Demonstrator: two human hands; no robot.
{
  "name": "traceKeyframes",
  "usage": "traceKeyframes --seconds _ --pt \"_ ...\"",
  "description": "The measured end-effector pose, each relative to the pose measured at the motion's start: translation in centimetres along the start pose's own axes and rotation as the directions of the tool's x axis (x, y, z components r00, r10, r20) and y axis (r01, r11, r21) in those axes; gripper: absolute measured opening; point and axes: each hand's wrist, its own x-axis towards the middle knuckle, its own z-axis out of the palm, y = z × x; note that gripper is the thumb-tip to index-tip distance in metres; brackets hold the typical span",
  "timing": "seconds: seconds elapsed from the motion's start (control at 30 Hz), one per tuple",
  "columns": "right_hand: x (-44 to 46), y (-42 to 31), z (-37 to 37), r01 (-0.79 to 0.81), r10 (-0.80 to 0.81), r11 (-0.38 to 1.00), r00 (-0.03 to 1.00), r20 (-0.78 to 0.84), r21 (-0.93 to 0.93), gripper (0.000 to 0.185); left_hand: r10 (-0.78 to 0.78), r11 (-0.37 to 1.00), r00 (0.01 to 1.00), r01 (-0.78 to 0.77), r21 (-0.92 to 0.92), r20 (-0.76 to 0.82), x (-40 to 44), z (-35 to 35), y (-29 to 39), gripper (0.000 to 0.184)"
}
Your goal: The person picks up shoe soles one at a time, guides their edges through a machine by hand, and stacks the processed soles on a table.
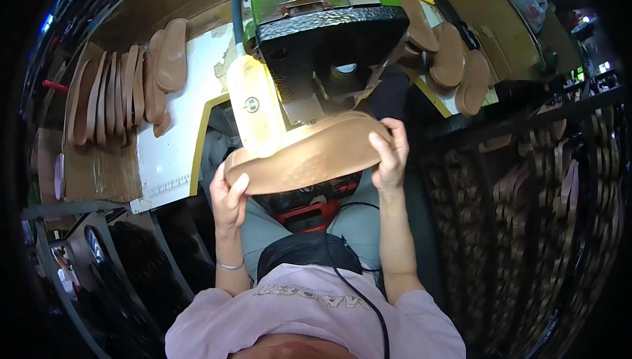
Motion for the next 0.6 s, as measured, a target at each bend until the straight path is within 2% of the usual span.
traceKeyframes --seconds 0.07,0.2,0.23,0.3,0.33,0.4,0.43,0.47,0.5,0.53,0.57,0.6 --pt "0.1 0.3 0.8 -0.023 0.023 1.000 0.999 0.038 0.003 0.022 -0.109 0.991 0.994 0.109 -0.072 -0.001 -1.4 -1.5 -0.5 0.038" --pt "0.5 0.6 2.6 -0.038 0.041 0.999 0.990 0.136 -0.028 0.020 -0.234 0.961 0.972 0.232 -0.152 0.003 -4.3 -3.3 -3.0 0.039" --pt "0.5 0.5 3.0 -0.045 0.050 0.998 0.984 0.169 -0.033 0.020 -0.268 0.955 0.963 0.268 -0.126 0.018 -4.8 -3.4 -3.7 0.039" --pt "0.8 0.6 4.0 -0.067 0.073 0.997 0.974 0.212 -0.035 0.021 -0.339 0.941 0.924 0.328 0.087 0.178 -4.7 -4.0 -4.4 0.039" --pt "0.9 0.5 4.3 -0.070 0.085 0.995 0.967 0.238 -0.073 0.022 -0.347 0.934 0.903 0.309 0.181 0.252 -4.0 -3.2 -4.1 0.039" --pt "0.8 0.8 4.8 -0.069 0.093 0.992 0.961 0.261 -0.103 0.023 -0.254 0.936 0.882 0.121 0.331 0.396 -1.6 0.0 -3.2 0.037" --pt "0.7 1.4 4.8 -0.007 0.051 0.987 0.961 0.273 -0.160 0.024 -0.176 0.940 0.893 0.028 0.339 0.414 -0.1 2.1 -2.6 0.036" --pt "0.6 1.6 4.9 0.056 0.009 0.975 0.957 0.290 -0.217 0.025 -0.168 0.954 0.913 0.056 0.295 0.372 1.2 4.6 -1.7 0.034" --pt "0.2 1.6 5.1 0.060 0.006 0.975 0.956 0.292 -0.216 0.025 -0.070 0.965 0.940 -0.020 0.260 0.335 2.6 6.7 -1.5 0.032" --pt "-0.5 1.4 5.3 0.091 -0.055 0.966 0.987 0.151 -0.243 0.027 0.012 0.953 0.936 -0.117 0.279 0.352 3.8 7.5 -2.5 0.031" --pt "-1.3 1.2 5.3 0.123 -0.124 0.954 0.992 0.012 -0.275 0.030 -0.011 0.894 0.903 -0.183 0.409 0.429 4.4 8.1 -2.6 0.041" --pt "-2.4 2.1 3.8 0.139 -0.147 0.945 0.989 -0.004 -0.296 0.034 -0.012 0.877 0.903 -0.197 0.439 0.429 4.6 9.0 -2.5 0.041"
